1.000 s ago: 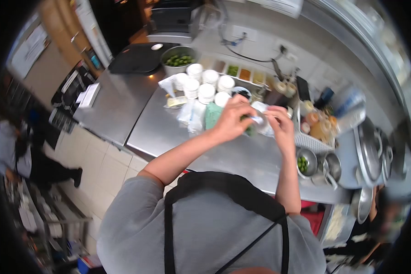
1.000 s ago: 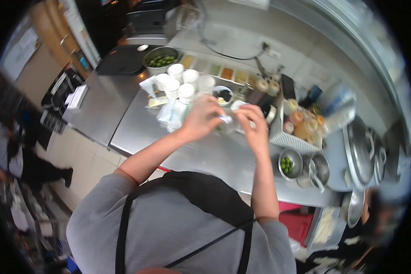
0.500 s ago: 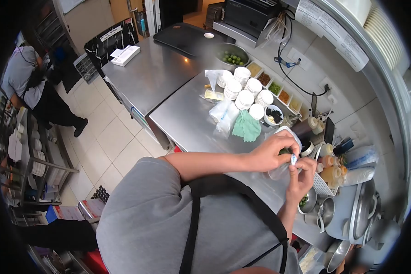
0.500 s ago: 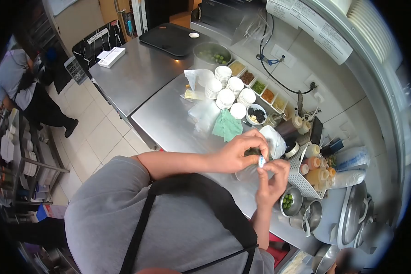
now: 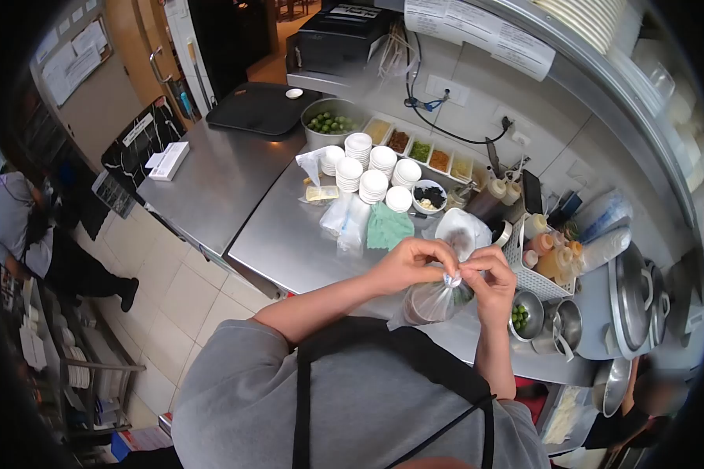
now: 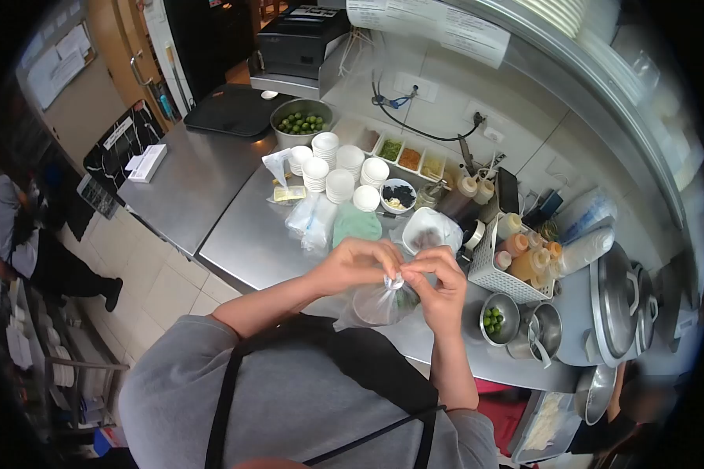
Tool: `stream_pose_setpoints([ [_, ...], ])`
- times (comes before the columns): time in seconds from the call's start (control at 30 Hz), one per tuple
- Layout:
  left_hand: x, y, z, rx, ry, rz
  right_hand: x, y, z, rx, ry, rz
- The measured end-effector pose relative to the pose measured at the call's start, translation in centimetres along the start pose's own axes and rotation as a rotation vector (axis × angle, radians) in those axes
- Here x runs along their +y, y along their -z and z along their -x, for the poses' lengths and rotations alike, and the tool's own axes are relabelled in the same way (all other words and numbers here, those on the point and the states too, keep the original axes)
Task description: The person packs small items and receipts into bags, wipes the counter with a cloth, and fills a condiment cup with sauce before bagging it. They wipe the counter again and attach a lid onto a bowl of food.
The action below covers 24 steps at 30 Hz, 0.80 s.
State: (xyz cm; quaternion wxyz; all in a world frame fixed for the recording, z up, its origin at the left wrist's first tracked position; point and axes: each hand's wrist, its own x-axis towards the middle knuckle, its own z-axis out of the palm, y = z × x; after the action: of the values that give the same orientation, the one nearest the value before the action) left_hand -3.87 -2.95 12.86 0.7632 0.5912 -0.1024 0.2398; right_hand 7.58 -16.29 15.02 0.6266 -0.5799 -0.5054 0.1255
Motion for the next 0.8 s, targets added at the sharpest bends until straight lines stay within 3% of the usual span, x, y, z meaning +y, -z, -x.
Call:
stream_pose_setpoints([
  [0.17, -0.5, -0.1, 0.1, 0.015, 0.072, 0.037, -0.2, -1.3, -0.3, 0.081, 0.176, 0.277],
  [0.27, -1.3, -0.4, 0.1, 0.146, 0.104, -0.066, -0.5, -1.7, -1.1, 0.157, 0.244, 0.347],
  [0.33, -2.5, 0.2, 0.5, 0.091, -0.023, -0.532, -0.4, -1.9, -1.6, 0.156, 0.273, 0.367],
  [0.53, -3.0, 1.4, 2.1, 0.209, -0.007, -0.649, 1.1, -3.0, -2.6, 0.186, 0.366, 0.375],
  [0.63, -2.4, 3.9, 3.7, 0.351, 0.048, -0.754, 1.3, -3.6, -2.9, 0.001, 0.260, 0.349],
  [0.8, -1.4, 10.7, 7.4, 0.684, 0.150, -0.819, 1.7, -3.2, -2.1, 0.034, 0.102, 0.232],
])
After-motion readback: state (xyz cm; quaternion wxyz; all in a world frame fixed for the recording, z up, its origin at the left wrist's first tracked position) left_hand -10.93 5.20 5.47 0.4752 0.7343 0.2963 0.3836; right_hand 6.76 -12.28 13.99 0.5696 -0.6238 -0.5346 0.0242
